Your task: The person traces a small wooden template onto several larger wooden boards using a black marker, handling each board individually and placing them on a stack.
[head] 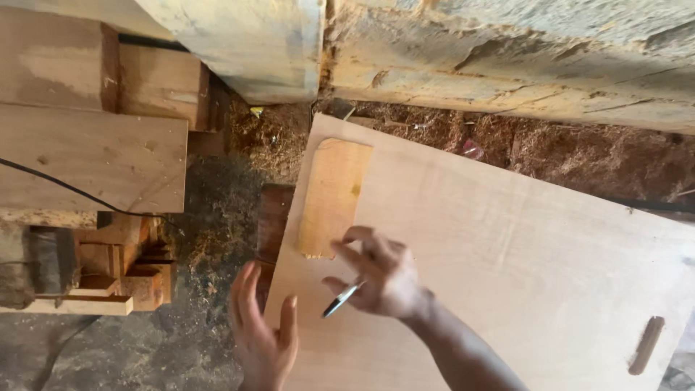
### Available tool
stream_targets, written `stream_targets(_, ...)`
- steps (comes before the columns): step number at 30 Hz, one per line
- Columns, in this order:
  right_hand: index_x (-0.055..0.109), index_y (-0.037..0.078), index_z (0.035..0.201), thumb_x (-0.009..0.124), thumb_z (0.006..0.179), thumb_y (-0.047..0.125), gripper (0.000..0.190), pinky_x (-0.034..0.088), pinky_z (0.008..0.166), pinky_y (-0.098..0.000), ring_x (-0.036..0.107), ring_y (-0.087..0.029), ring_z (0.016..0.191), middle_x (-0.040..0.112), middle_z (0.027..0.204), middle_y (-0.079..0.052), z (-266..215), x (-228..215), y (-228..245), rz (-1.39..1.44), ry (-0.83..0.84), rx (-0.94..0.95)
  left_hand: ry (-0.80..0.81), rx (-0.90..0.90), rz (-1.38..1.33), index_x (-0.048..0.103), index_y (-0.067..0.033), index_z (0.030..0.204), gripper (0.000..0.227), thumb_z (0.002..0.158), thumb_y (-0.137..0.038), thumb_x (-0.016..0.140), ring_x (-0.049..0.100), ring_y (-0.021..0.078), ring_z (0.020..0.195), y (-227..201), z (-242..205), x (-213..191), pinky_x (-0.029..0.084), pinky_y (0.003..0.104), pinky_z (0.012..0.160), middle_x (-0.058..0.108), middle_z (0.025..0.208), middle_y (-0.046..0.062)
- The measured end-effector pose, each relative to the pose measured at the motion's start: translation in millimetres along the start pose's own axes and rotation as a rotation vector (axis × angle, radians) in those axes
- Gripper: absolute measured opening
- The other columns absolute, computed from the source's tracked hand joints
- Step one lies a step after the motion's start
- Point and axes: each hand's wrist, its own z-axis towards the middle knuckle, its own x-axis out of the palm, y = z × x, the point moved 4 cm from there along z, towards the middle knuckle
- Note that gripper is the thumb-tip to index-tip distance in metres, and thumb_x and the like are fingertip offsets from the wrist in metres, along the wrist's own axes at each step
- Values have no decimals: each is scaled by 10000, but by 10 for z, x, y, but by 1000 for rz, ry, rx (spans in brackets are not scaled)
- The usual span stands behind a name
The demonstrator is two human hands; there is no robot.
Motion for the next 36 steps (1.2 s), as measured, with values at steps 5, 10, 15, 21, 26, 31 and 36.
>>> stream_targets(5,729,-40,1182,914,804,230,499,510,469,-222,646,-108,591,667,1176,-153,374,-181,-548,-134,-154,266,161,190,-37,335,25,1497,944,791,-404,793,447,475,1387,-156,823,332,365,669,1127,468,1474,285)
stream_targets(10,693,-16,1257,891,803,228,552,609,708,-319,725,-222,936,673,1219,-140,983,-287,-797,-271,-108,199,221,167,-12,433,38,1471,842,824,-355,800,400,468,1443,-141,1038,388,264,703,1182,522,1466,230)
stream_targets(15,731,54,1197,852,747,123,471,605,858,-378,715,-282,1040,722,1167,-109,1227,-260,-766,-311,-79,180,155,120,-23,526,27,1413,689,858,-310,757,390,473,1452,-1,978,393,232,691,1204,573,1441,191)
stream_targets(21,744,19,1158,822,775,79,396,587,860,-389,700,-291,998,717,1141,-131,1242,-253,-751,-258,-141,204,182,54,-108,618,-54,1369,510,903,-231,729,425,448,1460,-1,895,251,276,644,1223,595,1446,162)
stream_targets(26,735,4,1160,803,798,78,375,578,894,-393,698,-305,1004,708,1155,-154,1214,-235,-811,-229,-148,199,186,46,-161,628,-31,1337,503,875,-194,742,416,466,1448,6,949,242,288,640,1198,588,1430,174)
stream_targets(31,744,16,1158,795,820,49,343,573,882,-364,709,-279,996,713,1169,-142,1113,-224,-875,-220,-165,242,177,34,-204,644,-18,1310,476,868,-155,758,442,477,1422,5,962,227,344,625,1179,586,1422,176)
stream_targets(36,751,24,1144,806,828,38,321,578,863,-336,716,-262,992,716,1159,-136,1085,-206,-928,-186,-170,240,195,11,-260,660,20,1287,455,866,-122,757,441,505,1414,10,957,227,404,590,1156,585,1416,198)
